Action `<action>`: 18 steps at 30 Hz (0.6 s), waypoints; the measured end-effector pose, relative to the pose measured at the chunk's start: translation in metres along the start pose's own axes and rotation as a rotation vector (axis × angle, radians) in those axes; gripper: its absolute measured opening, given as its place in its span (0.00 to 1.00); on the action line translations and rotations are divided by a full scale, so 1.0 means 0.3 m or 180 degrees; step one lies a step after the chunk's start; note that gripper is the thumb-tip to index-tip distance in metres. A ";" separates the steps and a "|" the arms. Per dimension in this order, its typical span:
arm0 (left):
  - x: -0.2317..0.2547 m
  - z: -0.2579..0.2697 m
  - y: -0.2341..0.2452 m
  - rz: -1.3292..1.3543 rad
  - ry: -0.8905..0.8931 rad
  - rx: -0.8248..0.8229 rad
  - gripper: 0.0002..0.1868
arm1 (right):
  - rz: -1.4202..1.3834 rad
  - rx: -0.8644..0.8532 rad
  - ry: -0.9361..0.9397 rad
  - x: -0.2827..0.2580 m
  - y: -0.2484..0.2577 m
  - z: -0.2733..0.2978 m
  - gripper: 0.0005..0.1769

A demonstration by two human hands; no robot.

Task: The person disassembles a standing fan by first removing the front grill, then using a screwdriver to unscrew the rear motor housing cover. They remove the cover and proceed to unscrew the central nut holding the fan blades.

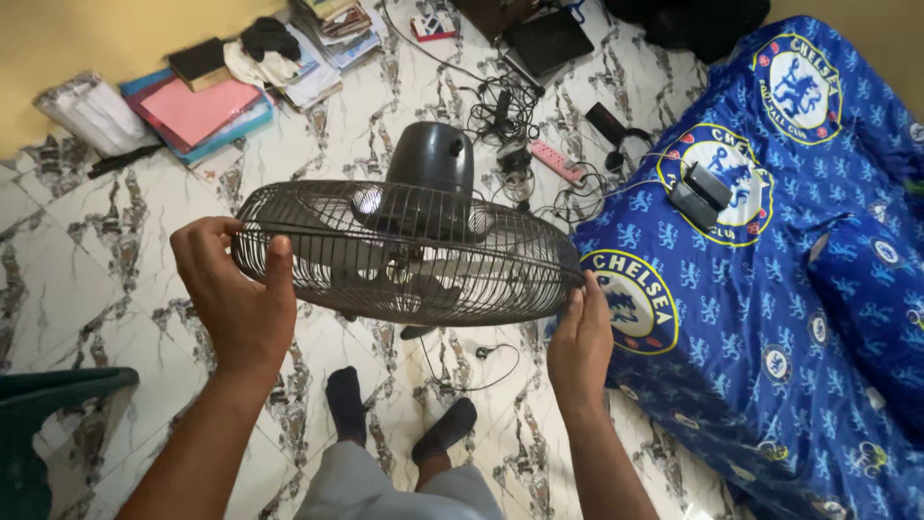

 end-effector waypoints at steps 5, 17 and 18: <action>0.008 -0.027 0.001 -0.0173 0.0067 0.0081 0.37 | -0.0313 -0.0066 -0.0585 -0.008 0.006 0.002 0.19; 0.029 0.008 -0.009 -0.0294 0.0200 -0.0076 0.37 | -0.0342 0.0151 -0.0429 -0.035 0.059 -0.019 0.12; 0.026 0.014 -0.006 -0.0305 0.0180 -0.0045 0.36 | -0.0266 0.0209 -0.0251 -0.043 0.059 -0.022 0.11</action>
Point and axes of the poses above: each hand's wrist, its own z-axis away from the middle knuckle, its own y-axis out of the back of the hand, x = y × z, the point moved 5 cm from there along -z, towards the middle knuckle, and after that the axes turned 9 degrees about y, right-handed, at the moved point
